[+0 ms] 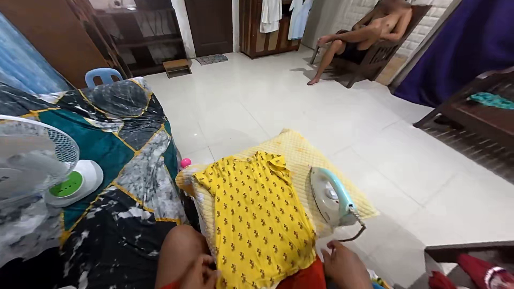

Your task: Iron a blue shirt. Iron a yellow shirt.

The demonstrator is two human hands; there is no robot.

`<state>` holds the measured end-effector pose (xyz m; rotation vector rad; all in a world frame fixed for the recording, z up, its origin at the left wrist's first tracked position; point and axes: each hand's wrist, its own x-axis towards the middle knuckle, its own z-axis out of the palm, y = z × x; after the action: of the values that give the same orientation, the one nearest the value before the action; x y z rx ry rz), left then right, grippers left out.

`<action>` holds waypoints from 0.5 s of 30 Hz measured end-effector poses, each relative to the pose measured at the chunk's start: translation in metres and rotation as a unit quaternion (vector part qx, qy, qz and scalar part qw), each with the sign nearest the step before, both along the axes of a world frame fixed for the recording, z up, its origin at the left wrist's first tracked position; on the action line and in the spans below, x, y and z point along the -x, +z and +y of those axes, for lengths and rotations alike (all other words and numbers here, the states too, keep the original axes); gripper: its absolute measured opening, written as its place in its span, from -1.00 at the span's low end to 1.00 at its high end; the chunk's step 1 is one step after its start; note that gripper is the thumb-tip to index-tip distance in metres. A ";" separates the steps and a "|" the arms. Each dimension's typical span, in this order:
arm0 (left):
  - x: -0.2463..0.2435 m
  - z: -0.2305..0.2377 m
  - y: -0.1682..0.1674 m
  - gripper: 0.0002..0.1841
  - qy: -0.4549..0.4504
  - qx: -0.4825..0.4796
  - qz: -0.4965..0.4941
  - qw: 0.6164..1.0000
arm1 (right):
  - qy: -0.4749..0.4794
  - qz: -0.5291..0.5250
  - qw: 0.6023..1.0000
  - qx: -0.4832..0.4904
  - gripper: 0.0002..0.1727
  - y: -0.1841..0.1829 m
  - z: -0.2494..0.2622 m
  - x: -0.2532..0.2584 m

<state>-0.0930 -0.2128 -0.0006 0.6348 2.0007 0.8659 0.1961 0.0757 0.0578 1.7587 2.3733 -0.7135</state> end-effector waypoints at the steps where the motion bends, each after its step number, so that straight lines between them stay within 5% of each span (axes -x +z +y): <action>1: 0.017 0.009 0.006 -0.40 0.014 -0.016 0.052 0.998 | 0.011 0.018 0.999 -0.039 -0.54 0.011 0.007 0.017; 3: 0.061 0.036 0.016 -0.41 0.086 -0.051 0.170 0.980 | 0.059 0.065 0.992 -0.095 -0.54 0.026 0.030 0.060; 7: 0.158 0.113 0.015 -0.33 0.238 -0.112 0.198 0.944 | 0.169 0.115 0.967 -0.154 -0.50 0.016 0.093 0.165; 12: 0.234 0.160 -0.029 -0.22 0.140 -0.048 0.159 0.976 | 0.185 0.066 0.961 -0.193 -0.14 -0.026 0.141 0.240; 15: 0.236 0.161 -0.024 -0.39 0.079 -0.031 0.226 0.970 | 0.163 0.041 0.967 -0.194 -0.33 -0.029 0.144 0.246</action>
<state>-0.3286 -0.0516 -0.0243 0.7688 2.4677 0.9443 -0.0504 0.2197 0.0293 1.4076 2.9188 -0.2949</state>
